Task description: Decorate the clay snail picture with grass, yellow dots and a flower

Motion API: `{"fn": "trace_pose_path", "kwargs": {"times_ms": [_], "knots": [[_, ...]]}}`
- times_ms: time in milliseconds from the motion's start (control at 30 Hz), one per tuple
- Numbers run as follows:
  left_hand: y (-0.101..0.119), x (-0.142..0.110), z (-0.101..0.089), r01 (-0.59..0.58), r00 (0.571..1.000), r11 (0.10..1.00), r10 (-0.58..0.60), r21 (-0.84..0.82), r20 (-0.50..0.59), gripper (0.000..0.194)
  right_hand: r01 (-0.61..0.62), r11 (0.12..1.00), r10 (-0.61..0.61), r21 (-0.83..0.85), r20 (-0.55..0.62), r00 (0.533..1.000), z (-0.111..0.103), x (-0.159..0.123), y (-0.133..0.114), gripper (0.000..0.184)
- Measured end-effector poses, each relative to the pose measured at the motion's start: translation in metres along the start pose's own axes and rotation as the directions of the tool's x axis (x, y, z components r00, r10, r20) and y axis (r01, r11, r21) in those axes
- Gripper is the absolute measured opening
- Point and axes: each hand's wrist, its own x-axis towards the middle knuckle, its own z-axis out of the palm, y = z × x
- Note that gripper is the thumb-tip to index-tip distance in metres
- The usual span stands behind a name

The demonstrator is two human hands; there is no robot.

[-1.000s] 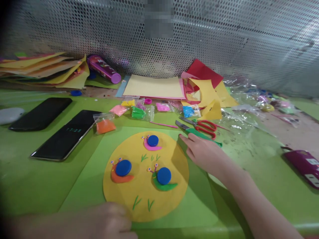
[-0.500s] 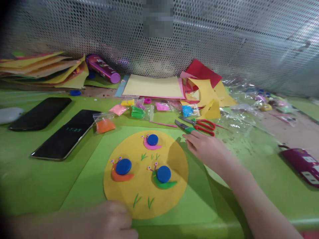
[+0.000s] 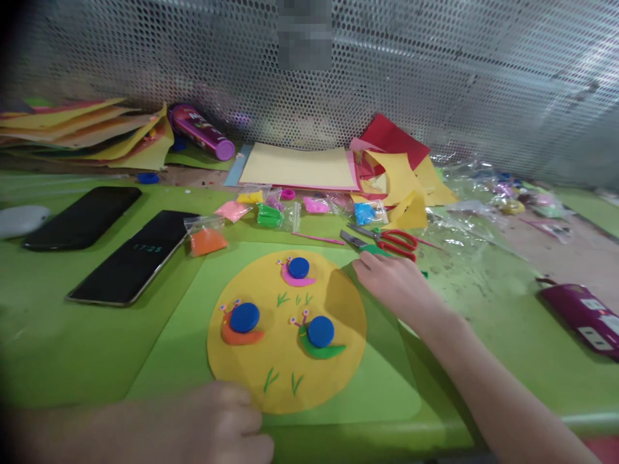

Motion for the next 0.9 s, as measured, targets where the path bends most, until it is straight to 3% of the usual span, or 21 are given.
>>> {"fn": "trace_pose_path", "kwargs": {"times_ms": [133,200,267,333,433,567,733,900], "knots": [[0.000,0.000,-0.001,-0.025,1.000,0.999,0.024,0.048,0.008,0.017,-0.154,0.974,0.173,0.165,-0.109,0.979,-0.004,-0.004,-0.003,0.029],[0.001,0.000,0.000,-0.058,0.998,0.997,0.057,0.052,0.017,0.018,-0.245,0.900,0.290,0.361,-0.074,0.954,-0.014,-0.010,-0.014,0.030],[0.002,-0.001,0.002,-0.080,0.997,0.995,0.080,0.055,0.008,0.016,-0.375,0.576,0.413,0.727,0.137,0.900,-0.027,-0.018,-0.035,0.031],[0.002,-0.002,0.004,-0.086,0.996,0.994,0.088,0.070,-0.021,0.011,-0.470,0.312,0.378,0.826,0.346,0.859,-0.037,-0.029,-0.060,0.027],[0.003,-0.002,0.006,-0.084,0.993,0.992,0.091,0.095,-0.071,0.006,-0.536,0.120,0.240,0.836,0.499,0.833,-0.041,-0.043,-0.092,0.023],[0.005,-0.003,0.007,-0.089,0.989,0.989,0.102,0.120,-0.108,0.011,-0.557,0.078,0.125,0.827,0.546,0.828,-0.035,-0.052,-0.107,0.018],[0.006,-0.004,0.011,-0.074,0.983,0.985,0.098,0.159,-0.154,0.010,-0.581,0.092,0.141,0.809,0.566,0.812,-0.035,-0.051,-0.106,0.017],[0.006,-0.003,0.013,-0.068,0.975,0.980,0.105,0.185,-0.197,0.011,-0.521,0.170,0.166,0.836,0.497,0.852,-0.033,-0.049,-0.108,0.018]]}}
